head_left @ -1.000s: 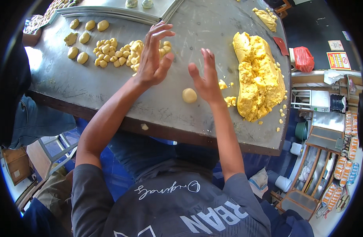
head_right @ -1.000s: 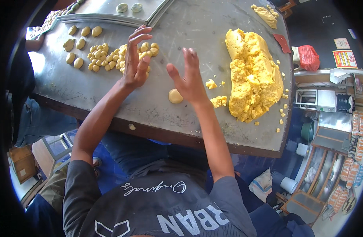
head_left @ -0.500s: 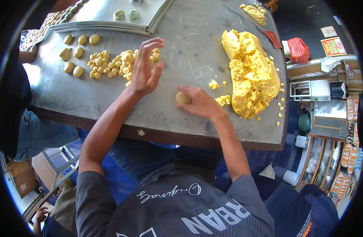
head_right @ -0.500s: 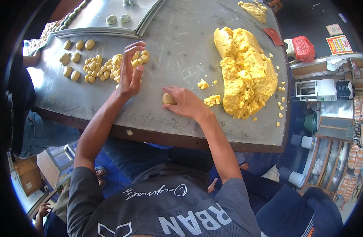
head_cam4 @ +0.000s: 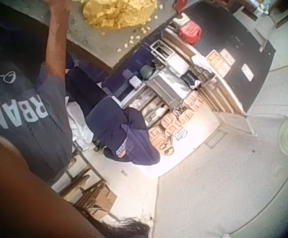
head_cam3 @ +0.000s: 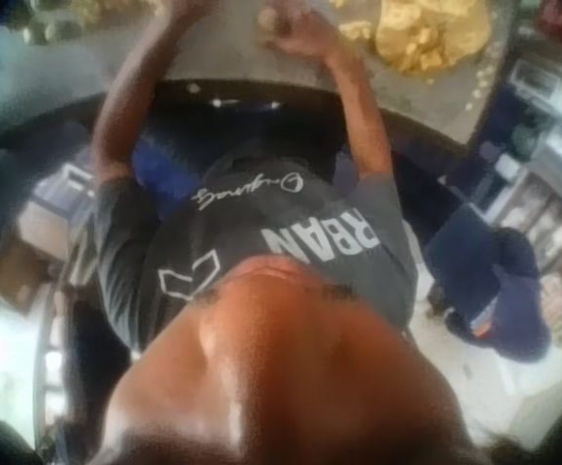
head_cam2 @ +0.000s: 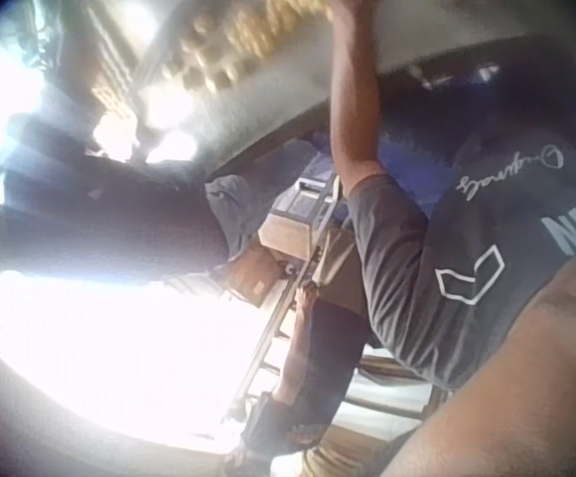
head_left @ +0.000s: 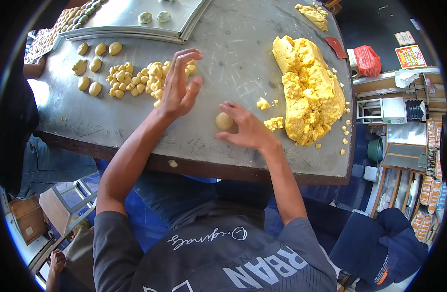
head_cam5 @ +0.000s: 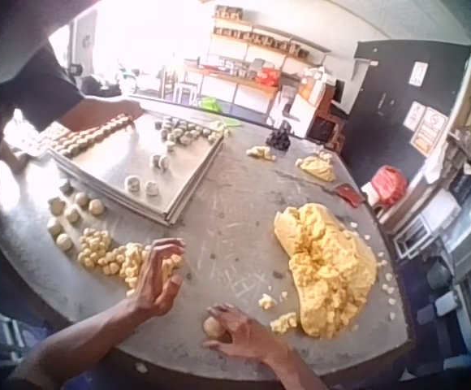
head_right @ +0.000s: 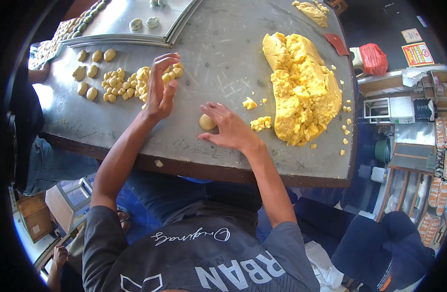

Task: The person prepares dough by hand by tearing small pieces from a large mass, flattening them on a metal table, and shaping them into rounds.

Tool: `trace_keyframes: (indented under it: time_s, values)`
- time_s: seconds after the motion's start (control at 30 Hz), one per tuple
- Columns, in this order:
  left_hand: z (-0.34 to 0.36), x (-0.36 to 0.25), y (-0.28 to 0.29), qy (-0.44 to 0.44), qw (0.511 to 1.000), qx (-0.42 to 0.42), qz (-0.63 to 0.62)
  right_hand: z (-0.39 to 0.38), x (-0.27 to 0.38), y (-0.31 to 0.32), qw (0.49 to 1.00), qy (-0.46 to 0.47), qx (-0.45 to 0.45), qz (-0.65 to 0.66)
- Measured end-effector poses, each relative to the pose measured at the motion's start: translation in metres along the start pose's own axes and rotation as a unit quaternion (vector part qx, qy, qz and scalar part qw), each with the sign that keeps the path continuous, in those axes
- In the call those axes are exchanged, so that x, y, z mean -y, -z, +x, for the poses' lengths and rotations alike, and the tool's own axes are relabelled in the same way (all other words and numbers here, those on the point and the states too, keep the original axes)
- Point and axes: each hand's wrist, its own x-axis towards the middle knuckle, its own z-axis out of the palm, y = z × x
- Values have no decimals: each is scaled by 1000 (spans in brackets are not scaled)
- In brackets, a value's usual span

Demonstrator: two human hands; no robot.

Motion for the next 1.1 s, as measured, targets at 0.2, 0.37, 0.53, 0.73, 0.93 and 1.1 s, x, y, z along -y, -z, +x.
trace_keyframes:
  time_s: [0.2, 0.37, 0.53, 0.73, 0.93, 1.1]
  values:
    - [-1, 0, 2, -4, 1000, 10, 12, 15, 7, 5, 981, -72, 166, 77]
    - [-1, 0, 0, 0, 1000, 2, 2, 18, 10, 8, 988, -28, 147, 40]
    - [-1, 3, -1, -5, 1000, 10, -4, 19, 6, 4, 971, -6, 237, -20]
    - [0, -2, -1, -1, 1000, 15, -7, 22, 12, 4, 966, -49, 241, -85]
    - [2, -5, 2, -9, 1000, 15, 0, 19, 5, 6, 975, 15, 204, -89]
    - [0, -10, 7, -14, 999, 29, 29, 36, 26, 15, 935, -111, 318, -110]
